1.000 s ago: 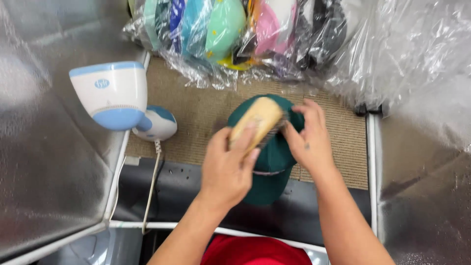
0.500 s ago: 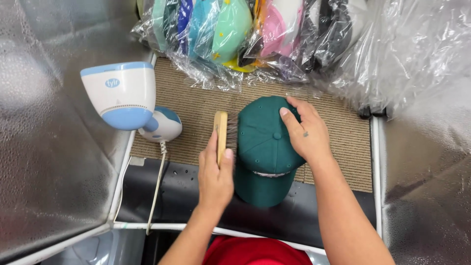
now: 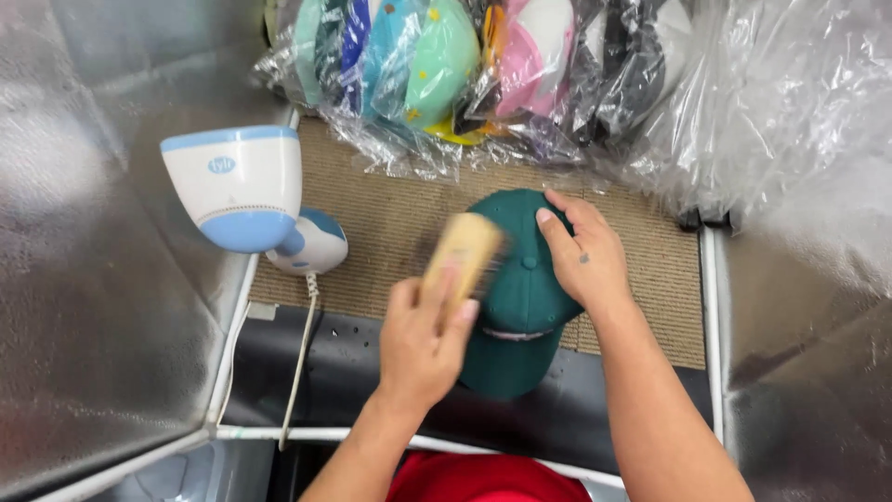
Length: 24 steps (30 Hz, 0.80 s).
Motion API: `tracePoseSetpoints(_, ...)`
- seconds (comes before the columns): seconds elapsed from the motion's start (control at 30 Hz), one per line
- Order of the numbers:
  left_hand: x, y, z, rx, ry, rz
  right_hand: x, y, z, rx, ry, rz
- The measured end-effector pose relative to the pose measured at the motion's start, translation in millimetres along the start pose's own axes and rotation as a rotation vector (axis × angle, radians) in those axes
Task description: Brushing a green baseball cap with a wooden brush to remove lint and dust at a fulfillment center workstation.
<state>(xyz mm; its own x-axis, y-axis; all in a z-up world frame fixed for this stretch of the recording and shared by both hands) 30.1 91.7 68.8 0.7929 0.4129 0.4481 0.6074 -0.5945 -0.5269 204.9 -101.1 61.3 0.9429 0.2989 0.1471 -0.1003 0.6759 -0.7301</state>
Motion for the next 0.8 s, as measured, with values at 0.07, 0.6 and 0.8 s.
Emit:
tracePoseSetpoints(0.07,8,6,-14,0.069,0.076,0.014,-4,1,-1,0.007,-0.009,0.011)
tracePoseSetpoints(0.6,25,44,63,-0.118,-0.720,0.432,0,-4,6,0.079,0.014,-0.020)
tracePoseSetpoints(0.8,12,5,22,-0.123,-0.600,0.287,-1,-5,9,0.087,0.044,-0.016)
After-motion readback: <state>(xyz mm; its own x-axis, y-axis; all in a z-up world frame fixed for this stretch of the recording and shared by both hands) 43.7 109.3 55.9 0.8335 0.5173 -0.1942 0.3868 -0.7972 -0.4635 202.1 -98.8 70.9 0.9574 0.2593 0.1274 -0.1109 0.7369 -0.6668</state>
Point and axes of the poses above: each hand's wrist, its own x-axis towards the middle knuckle, its own y-axis out of the palm, z = x × y, the point moved 6 cm from there along x, towards the middle knuckle, and after that the axes turned 6 degrees about -y, right-handed, at the moved point
